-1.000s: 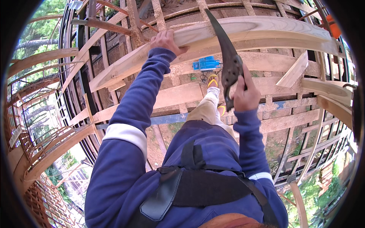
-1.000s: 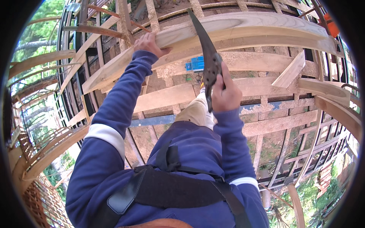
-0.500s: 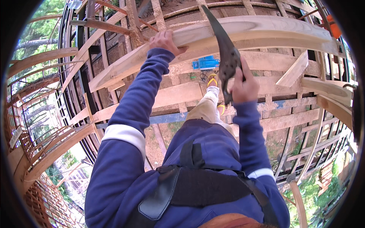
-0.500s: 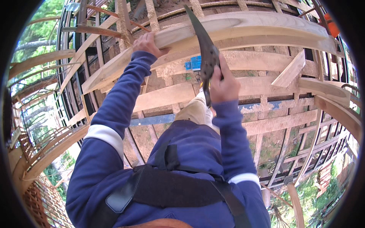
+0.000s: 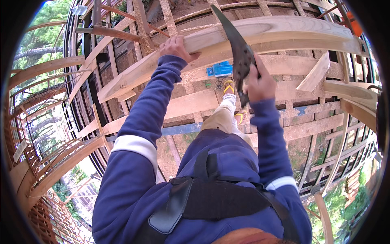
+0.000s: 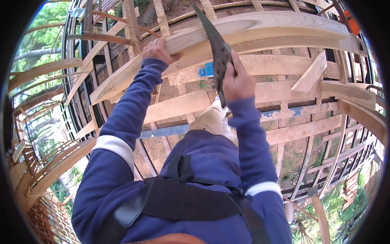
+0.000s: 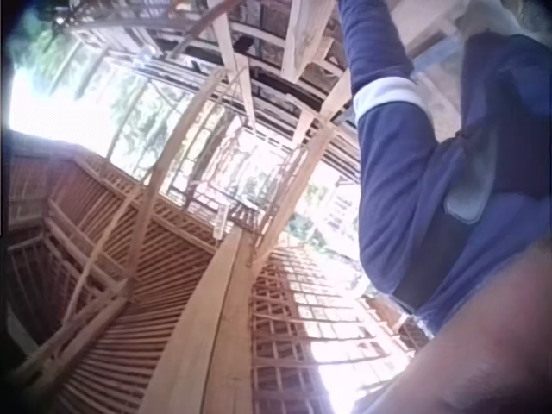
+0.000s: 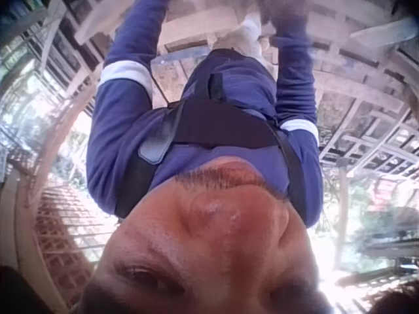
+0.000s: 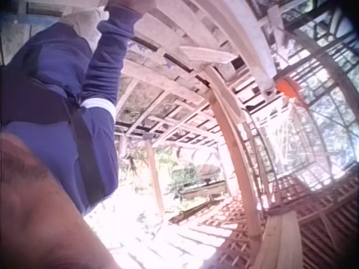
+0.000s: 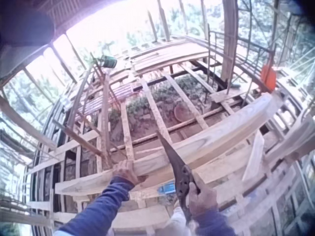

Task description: The person measures a wooden board with a square, marks a line with a pencil, and then saws the board along the marked line while standing on a wooden frame.

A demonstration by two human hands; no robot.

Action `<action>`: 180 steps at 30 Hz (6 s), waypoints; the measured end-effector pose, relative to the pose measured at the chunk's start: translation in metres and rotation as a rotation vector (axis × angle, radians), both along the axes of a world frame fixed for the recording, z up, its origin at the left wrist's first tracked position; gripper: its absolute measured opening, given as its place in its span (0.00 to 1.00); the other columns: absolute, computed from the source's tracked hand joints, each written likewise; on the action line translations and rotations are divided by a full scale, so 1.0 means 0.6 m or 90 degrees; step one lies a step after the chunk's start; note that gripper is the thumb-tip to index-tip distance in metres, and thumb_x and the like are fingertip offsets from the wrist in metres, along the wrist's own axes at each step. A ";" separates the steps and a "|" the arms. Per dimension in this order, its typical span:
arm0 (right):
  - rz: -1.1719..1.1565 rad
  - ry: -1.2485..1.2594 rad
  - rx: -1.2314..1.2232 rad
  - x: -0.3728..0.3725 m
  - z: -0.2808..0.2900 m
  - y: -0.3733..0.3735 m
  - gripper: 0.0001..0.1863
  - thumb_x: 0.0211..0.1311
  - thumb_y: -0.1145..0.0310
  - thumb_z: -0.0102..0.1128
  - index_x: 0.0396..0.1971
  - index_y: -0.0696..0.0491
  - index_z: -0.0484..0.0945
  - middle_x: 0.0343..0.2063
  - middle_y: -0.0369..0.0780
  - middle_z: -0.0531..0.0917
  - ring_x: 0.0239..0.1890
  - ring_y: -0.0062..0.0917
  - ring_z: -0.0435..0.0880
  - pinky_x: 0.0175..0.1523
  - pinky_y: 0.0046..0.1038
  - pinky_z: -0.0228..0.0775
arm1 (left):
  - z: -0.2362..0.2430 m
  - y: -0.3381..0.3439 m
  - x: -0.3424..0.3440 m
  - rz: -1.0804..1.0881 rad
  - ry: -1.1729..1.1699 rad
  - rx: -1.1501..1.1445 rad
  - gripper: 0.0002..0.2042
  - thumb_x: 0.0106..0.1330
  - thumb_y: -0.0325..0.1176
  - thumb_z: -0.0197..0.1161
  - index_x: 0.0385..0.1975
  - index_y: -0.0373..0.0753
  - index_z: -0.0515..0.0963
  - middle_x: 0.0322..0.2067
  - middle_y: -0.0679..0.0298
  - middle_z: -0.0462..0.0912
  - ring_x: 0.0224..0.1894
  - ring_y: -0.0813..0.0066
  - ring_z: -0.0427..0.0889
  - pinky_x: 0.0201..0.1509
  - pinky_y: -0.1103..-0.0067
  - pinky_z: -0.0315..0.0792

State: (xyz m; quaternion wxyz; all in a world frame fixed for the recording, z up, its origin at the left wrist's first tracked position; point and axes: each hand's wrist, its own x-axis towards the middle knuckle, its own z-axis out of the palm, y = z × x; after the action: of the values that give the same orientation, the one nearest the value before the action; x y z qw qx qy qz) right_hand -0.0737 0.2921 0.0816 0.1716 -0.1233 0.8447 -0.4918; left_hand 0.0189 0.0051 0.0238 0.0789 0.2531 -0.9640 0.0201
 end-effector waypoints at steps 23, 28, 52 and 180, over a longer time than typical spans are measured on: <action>0.026 -0.099 -0.040 -0.083 -0.002 -0.088 0.23 0.72 0.77 0.51 0.67 0.58 0.71 0.18 0.34 0.80 0.17 0.12 0.74 0.25 0.19 0.69 | 0.011 -0.046 -0.029 -0.003 0.052 0.148 0.37 0.40 0.56 0.79 0.49 0.39 0.78 0.43 0.56 0.83 0.47 0.56 0.82 0.58 0.64 0.70; 0.016 -0.107 0.028 -0.086 -0.021 -0.083 0.24 0.75 0.74 0.51 0.68 0.62 0.67 0.25 0.41 0.83 0.19 0.17 0.77 0.28 0.21 0.72 | -0.001 -0.062 -0.045 0.021 0.010 0.218 0.38 0.41 0.56 0.78 0.50 0.37 0.77 0.44 0.57 0.83 0.47 0.58 0.82 0.57 0.65 0.69; 0.134 -0.026 0.090 -0.100 -0.023 -0.076 0.28 0.77 0.66 0.49 0.73 0.48 0.56 0.28 0.49 0.82 0.20 0.25 0.79 0.26 0.29 0.77 | -0.020 -0.097 -0.063 -0.003 -0.078 0.259 0.30 0.53 0.53 0.73 0.50 0.39 0.77 0.46 0.59 0.85 0.47 0.64 0.85 0.55 0.68 0.69; -0.272 -0.327 -0.504 0.242 -0.173 0.038 0.19 0.68 0.71 0.61 0.55 0.65 0.77 0.34 0.41 0.86 0.28 0.12 0.77 0.34 0.17 0.70 | -0.023 0.005 -0.030 -0.021 -0.064 0.053 0.42 0.47 0.73 0.66 0.40 0.33 0.79 0.41 0.48 0.85 0.47 0.50 0.84 0.55 0.62 0.75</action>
State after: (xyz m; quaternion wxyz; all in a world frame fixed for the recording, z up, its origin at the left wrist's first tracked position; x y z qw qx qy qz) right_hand 0.0715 0.3151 -0.0221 0.2093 0.1212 0.5307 -0.8123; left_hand 0.0012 0.0082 0.0102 0.0198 0.2386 -0.9709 -0.0082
